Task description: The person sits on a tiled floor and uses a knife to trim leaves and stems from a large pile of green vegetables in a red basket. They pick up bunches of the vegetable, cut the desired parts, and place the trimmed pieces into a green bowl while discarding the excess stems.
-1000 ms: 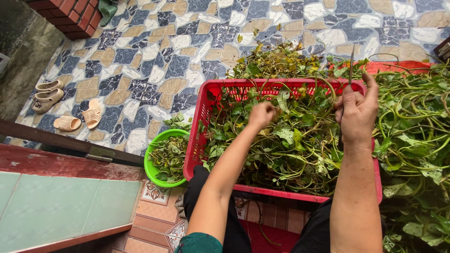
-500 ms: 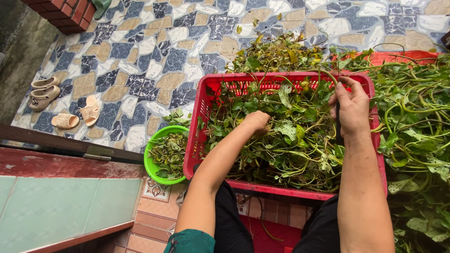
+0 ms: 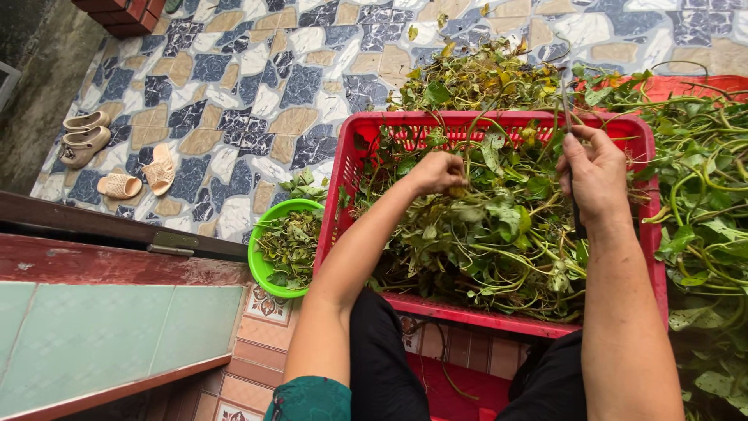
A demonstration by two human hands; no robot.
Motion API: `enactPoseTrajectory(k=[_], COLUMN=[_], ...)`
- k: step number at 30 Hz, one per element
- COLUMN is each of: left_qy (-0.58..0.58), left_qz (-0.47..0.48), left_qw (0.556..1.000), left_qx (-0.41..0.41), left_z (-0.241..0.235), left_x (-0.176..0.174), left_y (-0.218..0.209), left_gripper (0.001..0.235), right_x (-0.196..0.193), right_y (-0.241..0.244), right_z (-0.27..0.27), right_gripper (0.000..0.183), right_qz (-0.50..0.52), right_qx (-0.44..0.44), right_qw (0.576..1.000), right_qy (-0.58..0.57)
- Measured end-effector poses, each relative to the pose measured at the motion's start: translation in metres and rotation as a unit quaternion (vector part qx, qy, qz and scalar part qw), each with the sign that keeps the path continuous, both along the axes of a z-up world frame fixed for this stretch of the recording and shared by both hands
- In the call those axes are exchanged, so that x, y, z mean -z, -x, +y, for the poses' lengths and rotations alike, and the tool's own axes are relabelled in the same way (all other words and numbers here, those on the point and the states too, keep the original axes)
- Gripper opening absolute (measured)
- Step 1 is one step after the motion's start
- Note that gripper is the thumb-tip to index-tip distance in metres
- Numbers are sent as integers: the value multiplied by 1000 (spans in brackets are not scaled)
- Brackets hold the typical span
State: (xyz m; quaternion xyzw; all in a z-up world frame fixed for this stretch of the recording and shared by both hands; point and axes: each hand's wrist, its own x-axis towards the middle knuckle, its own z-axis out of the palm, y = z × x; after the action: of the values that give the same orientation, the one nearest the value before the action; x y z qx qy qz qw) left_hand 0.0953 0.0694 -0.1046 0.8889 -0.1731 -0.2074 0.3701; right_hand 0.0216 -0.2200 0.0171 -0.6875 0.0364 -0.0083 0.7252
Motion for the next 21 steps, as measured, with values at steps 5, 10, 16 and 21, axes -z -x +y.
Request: enactPoseTrajectory(k=[5, 10, 16, 21], left_qy=[253, 108, -86, -228], left_qz=[18, -66, -100, -123], left_qw=[956, 989, 987, 947], left_qx=[-145, -74, 87, 188], left_z=[15, 25, 12, -3], left_x=[-45, -51, -31, -3], left_y=[0, 7, 26, 60], left_gripper=[9, 14, 22, 26], right_x=[-5, -7, -3, -5], right_y=[4, 4, 2, 2], right_z=[5, 7, 5, 8], right_gripper=[30, 30, 30, 31], right_qz=[18, 14, 5, 6], right_qx=[10, -2, -6, -7], right_qw=[999, 999, 1000, 999], right_qy=[28, 29, 30, 43])
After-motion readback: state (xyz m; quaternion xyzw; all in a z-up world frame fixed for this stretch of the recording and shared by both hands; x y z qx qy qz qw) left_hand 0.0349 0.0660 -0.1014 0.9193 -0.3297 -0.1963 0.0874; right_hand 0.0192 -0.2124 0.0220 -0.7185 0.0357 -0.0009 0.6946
